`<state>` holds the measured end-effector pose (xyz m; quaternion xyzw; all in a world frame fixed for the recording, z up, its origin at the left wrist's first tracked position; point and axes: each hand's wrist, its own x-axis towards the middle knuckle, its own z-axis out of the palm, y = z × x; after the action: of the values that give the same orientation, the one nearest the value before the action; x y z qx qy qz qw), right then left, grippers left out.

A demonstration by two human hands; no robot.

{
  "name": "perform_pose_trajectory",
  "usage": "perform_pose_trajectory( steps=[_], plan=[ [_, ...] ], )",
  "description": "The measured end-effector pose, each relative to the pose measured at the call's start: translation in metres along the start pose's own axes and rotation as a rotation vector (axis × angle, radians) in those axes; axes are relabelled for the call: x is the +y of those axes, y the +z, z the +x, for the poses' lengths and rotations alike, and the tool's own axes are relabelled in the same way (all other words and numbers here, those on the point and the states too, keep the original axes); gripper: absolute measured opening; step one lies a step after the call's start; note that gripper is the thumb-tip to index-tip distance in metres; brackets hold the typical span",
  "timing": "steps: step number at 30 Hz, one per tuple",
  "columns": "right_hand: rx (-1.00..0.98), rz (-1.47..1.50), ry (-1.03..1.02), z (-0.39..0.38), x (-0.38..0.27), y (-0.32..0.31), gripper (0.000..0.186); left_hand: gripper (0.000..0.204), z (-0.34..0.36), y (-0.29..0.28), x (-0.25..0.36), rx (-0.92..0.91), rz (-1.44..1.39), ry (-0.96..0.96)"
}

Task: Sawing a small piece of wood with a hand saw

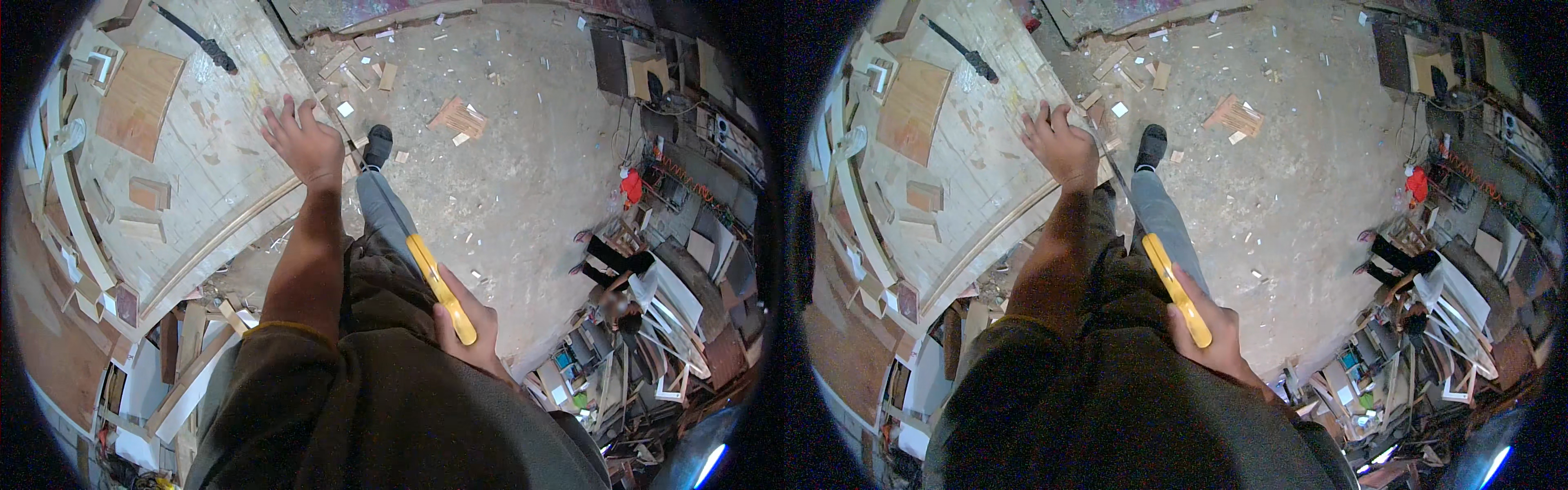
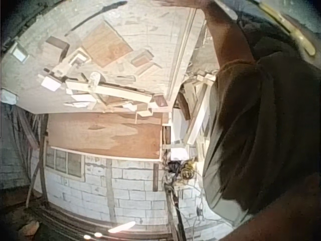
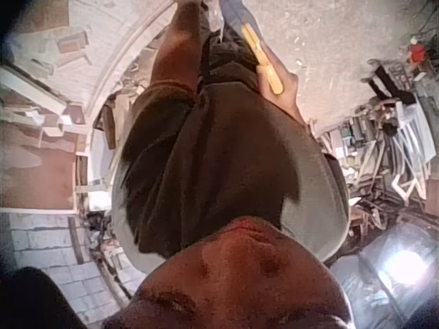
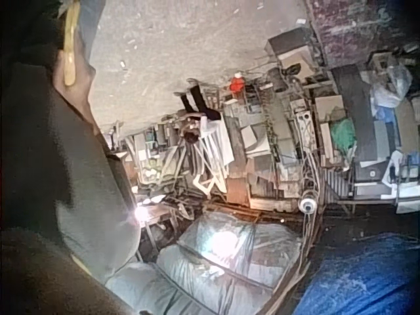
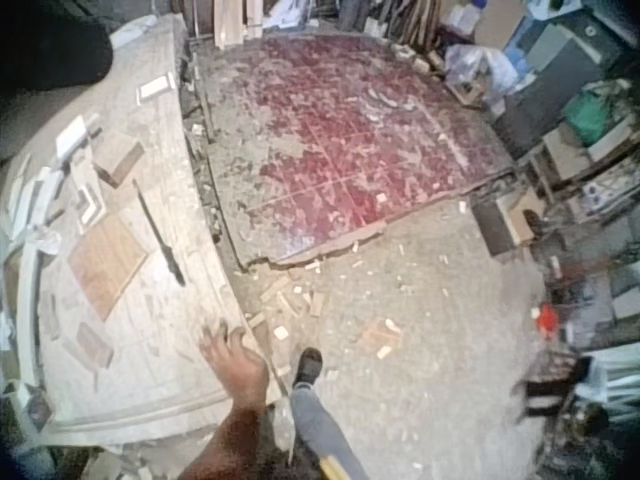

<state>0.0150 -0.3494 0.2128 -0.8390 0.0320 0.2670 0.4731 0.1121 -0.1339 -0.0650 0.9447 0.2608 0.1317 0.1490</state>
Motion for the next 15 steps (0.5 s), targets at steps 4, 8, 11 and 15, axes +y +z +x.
perform_pose_trajectory(
  steps=[4,8,11,15],
  plan=[
    [0.012,0.019,0.074,0.015,-0.007,0.011,0.051,0.036,0.001,-0.003,0.003,0.022,-0.01,0.003],
    [0.001,0.032,0.014,0.011,0.012,0.011,0.051,0.036,0.009,-0.001,0.001,0.017,-0.012,-0.028],
    [0.002,0.04,0.008,0.018,0.013,0.014,0.051,0.036,0.003,-0.004,0.0,0.018,-0.003,-0.014],
    [0.057,0.02,-0.08,0.057,0.02,0.042,0.05,0.037,0.005,-0.002,0.007,0.007,-0.014,0.013]
  ],
)
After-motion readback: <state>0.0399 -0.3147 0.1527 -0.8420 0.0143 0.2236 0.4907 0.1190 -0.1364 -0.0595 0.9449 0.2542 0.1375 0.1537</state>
